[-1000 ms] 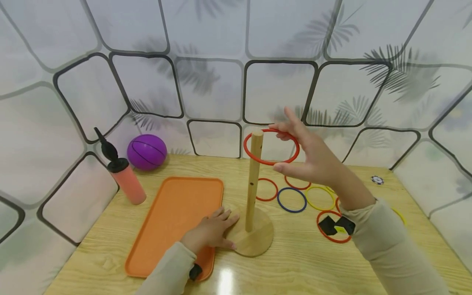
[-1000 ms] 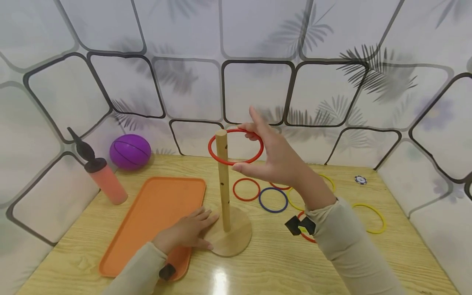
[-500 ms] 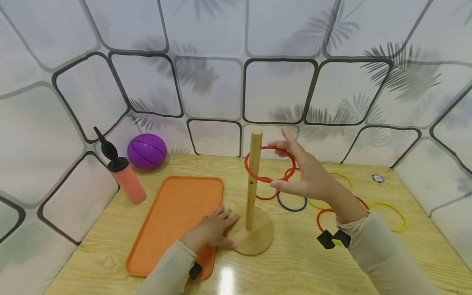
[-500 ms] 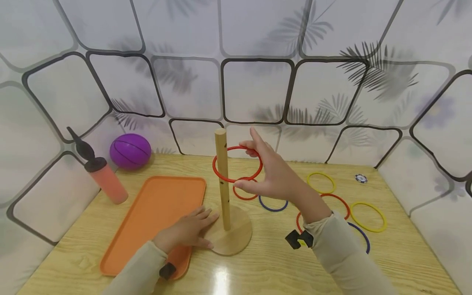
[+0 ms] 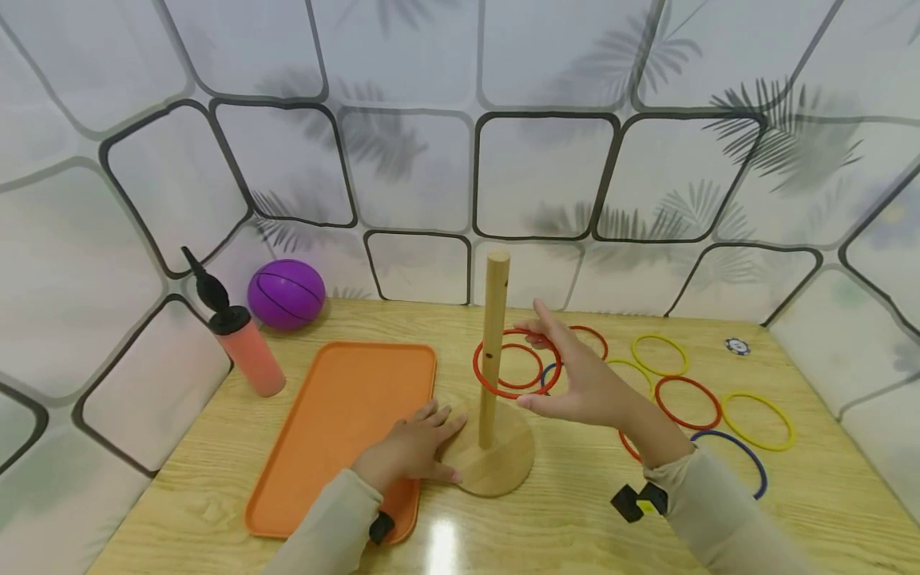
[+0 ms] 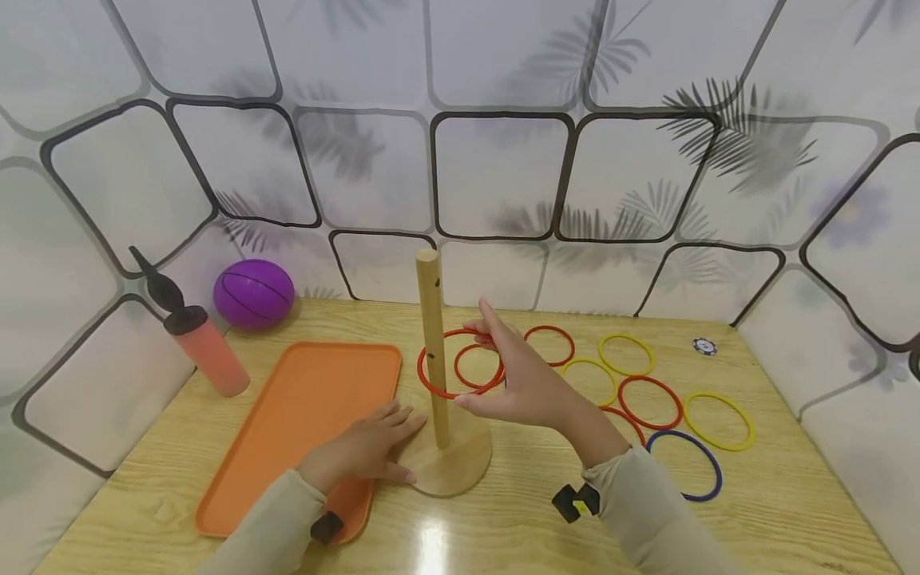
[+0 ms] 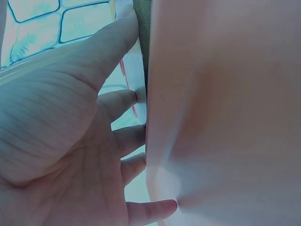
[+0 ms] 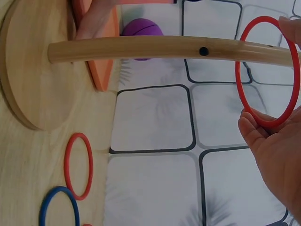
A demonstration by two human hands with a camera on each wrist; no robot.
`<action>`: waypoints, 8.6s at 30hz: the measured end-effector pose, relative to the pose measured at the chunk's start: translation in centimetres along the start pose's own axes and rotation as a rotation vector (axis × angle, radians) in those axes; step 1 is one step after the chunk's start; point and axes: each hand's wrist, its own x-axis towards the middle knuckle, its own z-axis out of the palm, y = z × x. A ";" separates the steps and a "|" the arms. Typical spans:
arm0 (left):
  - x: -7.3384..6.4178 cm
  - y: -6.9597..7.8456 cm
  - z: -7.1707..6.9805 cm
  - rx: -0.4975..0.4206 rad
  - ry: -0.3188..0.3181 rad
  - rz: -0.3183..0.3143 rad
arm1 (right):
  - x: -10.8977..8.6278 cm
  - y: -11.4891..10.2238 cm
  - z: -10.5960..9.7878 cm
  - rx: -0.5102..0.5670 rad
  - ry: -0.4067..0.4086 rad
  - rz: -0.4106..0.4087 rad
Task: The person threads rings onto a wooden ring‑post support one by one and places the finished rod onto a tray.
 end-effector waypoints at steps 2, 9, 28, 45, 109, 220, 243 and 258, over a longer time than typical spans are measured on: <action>-0.1 0.1 0.0 0.005 0.002 -0.001 | -0.4 0.3 0.7 0.002 -0.010 0.018; 0.0 0.2 -0.1 -0.001 -0.004 -0.007 | -1.7 1.6 3.4 -0.001 -0.031 0.062; -0.1 0.2 -0.2 -0.028 -0.007 -0.012 | -5.1 5.3 9.2 0.125 -0.102 0.216; -0.2 0.2 -0.1 -0.035 -0.002 -0.026 | -5.7 6.2 10.5 0.006 -0.183 0.221; 0.2 -0.2 0.4 -0.030 0.001 -0.010 | -19.8 8.7 -4.4 -0.280 0.184 0.515; -0.1 0.0 0.2 -0.029 0.006 -0.001 | -18.0 5.5 -5.0 -0.453 0.696 0.148; 0.0 0.0 0.1 -0.014 -0.008 -0.013 | -12.9 2.5 -5.5 0.522 0.567 0.441; -0.1 0.0 0.0 -0.009 -0.003 -0.011 | -5.4 -1.9 -9.9 1.098 0.513 0.211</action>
